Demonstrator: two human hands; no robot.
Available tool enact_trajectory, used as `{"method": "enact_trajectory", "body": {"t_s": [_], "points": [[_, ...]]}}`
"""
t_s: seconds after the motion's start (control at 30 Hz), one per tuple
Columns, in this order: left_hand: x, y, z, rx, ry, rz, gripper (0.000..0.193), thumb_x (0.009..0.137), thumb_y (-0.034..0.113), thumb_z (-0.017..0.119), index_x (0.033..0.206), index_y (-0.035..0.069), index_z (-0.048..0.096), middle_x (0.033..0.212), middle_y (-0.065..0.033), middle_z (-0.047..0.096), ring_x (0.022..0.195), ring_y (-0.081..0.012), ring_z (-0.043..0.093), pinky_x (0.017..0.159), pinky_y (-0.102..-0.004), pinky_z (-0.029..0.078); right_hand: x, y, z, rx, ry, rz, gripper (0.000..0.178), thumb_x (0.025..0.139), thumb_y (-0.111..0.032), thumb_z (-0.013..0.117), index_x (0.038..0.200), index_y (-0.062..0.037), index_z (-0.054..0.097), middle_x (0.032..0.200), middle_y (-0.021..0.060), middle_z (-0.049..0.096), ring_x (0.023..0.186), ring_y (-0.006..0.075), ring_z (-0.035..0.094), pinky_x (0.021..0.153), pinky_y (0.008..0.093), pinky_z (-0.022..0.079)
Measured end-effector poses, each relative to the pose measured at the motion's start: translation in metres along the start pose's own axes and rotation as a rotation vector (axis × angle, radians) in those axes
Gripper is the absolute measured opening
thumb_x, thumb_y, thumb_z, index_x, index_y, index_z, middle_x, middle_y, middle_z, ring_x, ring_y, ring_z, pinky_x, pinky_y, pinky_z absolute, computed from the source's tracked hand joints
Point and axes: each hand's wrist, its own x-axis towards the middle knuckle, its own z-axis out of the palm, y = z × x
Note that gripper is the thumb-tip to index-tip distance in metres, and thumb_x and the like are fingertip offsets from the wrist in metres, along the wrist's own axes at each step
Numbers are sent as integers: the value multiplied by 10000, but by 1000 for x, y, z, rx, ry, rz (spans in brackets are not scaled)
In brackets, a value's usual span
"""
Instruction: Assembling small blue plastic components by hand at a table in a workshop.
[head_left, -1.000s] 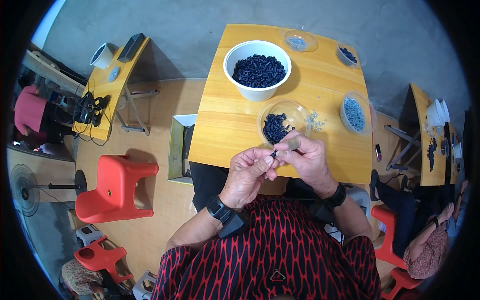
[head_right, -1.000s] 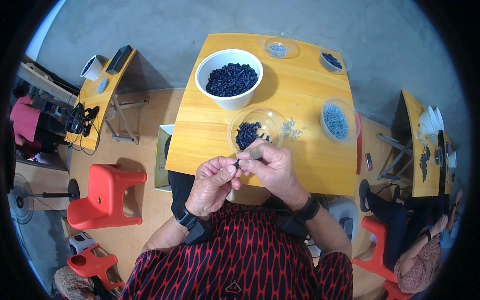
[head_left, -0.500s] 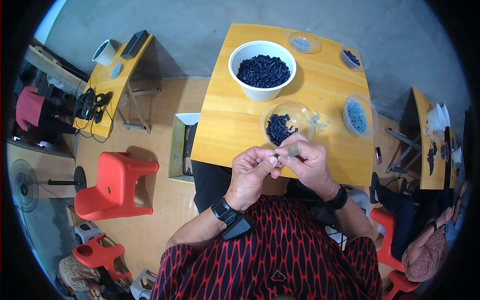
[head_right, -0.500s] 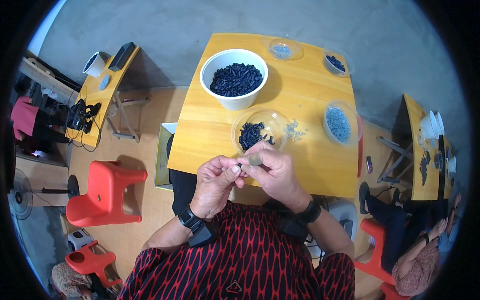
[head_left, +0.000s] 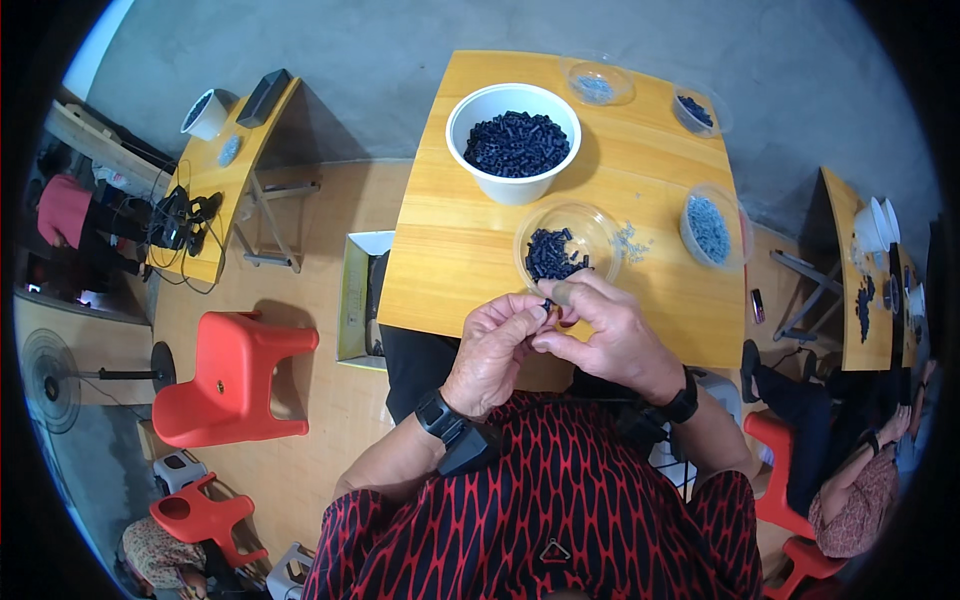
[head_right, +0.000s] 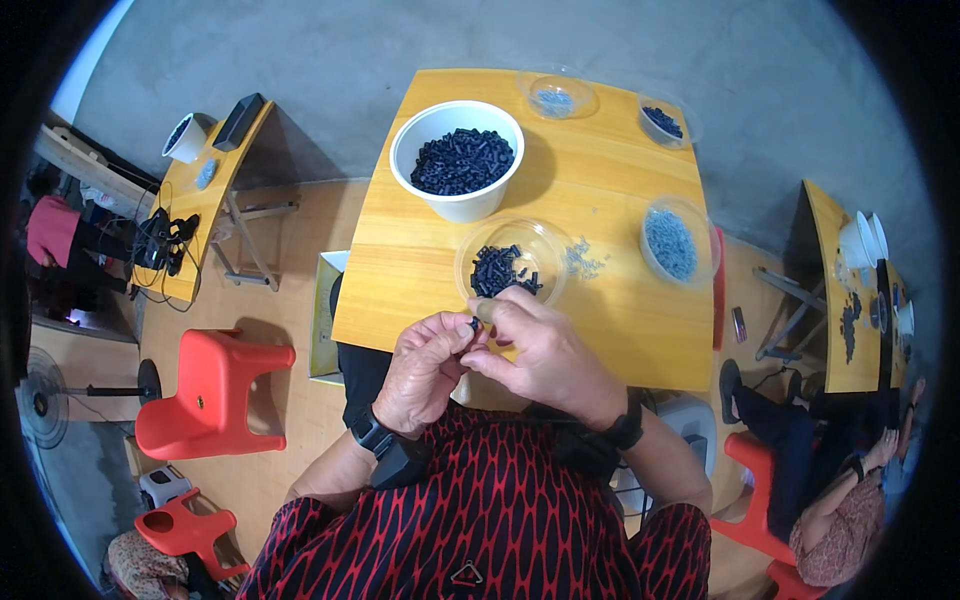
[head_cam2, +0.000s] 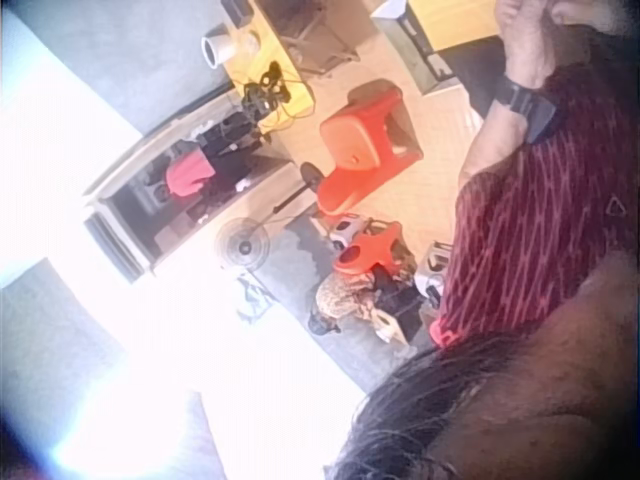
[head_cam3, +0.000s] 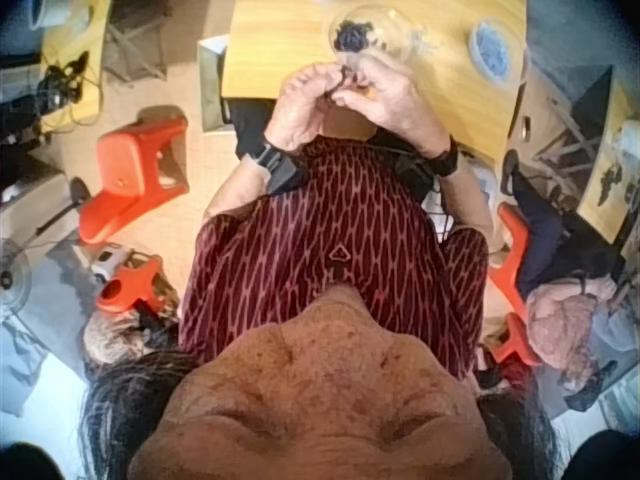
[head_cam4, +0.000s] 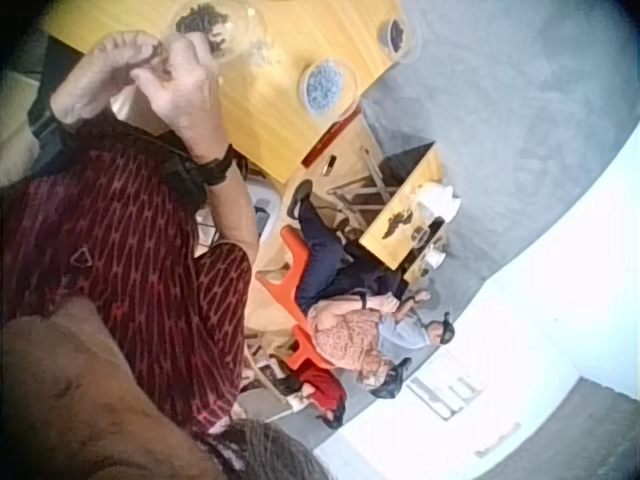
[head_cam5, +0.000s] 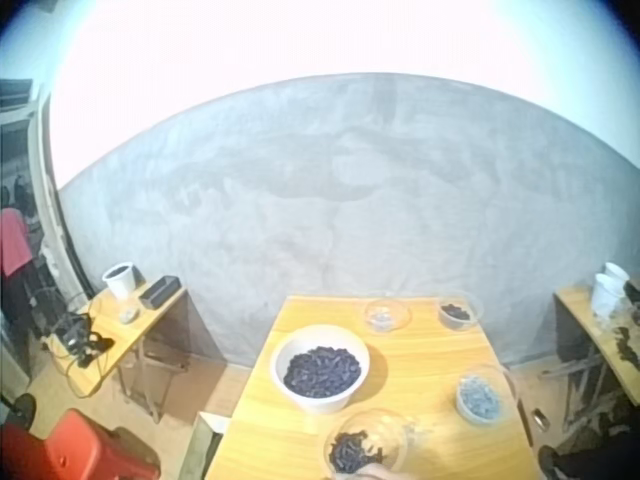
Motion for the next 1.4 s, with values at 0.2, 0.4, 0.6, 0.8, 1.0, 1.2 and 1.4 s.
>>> {"method": "enact_trajectory", "body": {"t_s": [0.2, 0.4, 0.6, 0.8, 1.0, 1.2, 1.4], "points": [[0, -5, -5, -28, -6, -27, 98, 981, 89, 636, 1007, 16, 695, 953, -64, 716, 814, -112, 655, 734, -262, 542, 0, -2, 0, -293, -85, -108, 293, 786, -86, 780, 1014, 33, 640, 909, 153, 607, 789, 346, 659, 670, 405, 543], [-4, -2, -11, 23, -19, -29, 86, 971, 63, 639, 1020, 16, 691, 943, -71, 709, 836, -149, 667, 785, -301, 546, -2, 1, 4, -187, -72, -122, 280, 794, -50, 775, 1022, 38, 637, 907, 146, 611, 776, 326, 671, 657, 381, 545], [-4, -6, -15, 78, -34, -4, 103, 960, 49, 658, 1049, 2, 680, 950, -86, 707, 838, -163, 670, 778, -303, 552, -7, 4, -2, 201, -24, 126, 158, 872, 10, 710, 1013, 41, 646, 924, 93, 648, 802, 166, 685, 695, 300, 554], [-1, -5, -14, 138, -84, 28, 98, 970, 39, 637, 1050, -5, 673, 933, -90, 701, 818, -162, 668, 779, -296, 565, -1, 13, -6, 222, -51, 171, 35, 884, 34, 687, 913, 29, 668, 897, 88, 670, 806, 143, 683, 712, 277, 548], [-2, -3, -14, -1, -98, -93, 106, 971, 44, 631, 1053, -13, 669, 942, -118, 705, 798, -165, 673, 758, -304, 575, -3, 19, -9, 117, -68, -19, 49, 873, 43, 692, 915, 25, 675, 926, 106, 695, 827, 151, 689, 708, 293, 559], [0, -6, -11, -20, -75, -85, 104, 977, 55, 623, 1041, -8, 676, 968, -109, 712, 832, -164, 677, 770, -318, 571, -10, 10, -9, 119, 30, 12, 214, 828, 10, 748, 1027, 23, 671, 969, 138, 688, 817, 207, 702, 701, 307, 564], [-5, -4, -6, -25, -75, -112, 86, 966, 35, 626, 1014, 8, 692, 950, -76, 706, 863, -154, 670, 796, -328, 554, -15, 2, -2, -218, -75, -87, 265, 829, -102, 756, 1034, 3, 625, 906, 143, 619, 774, 315, 668, 666, 390, 546]]}}
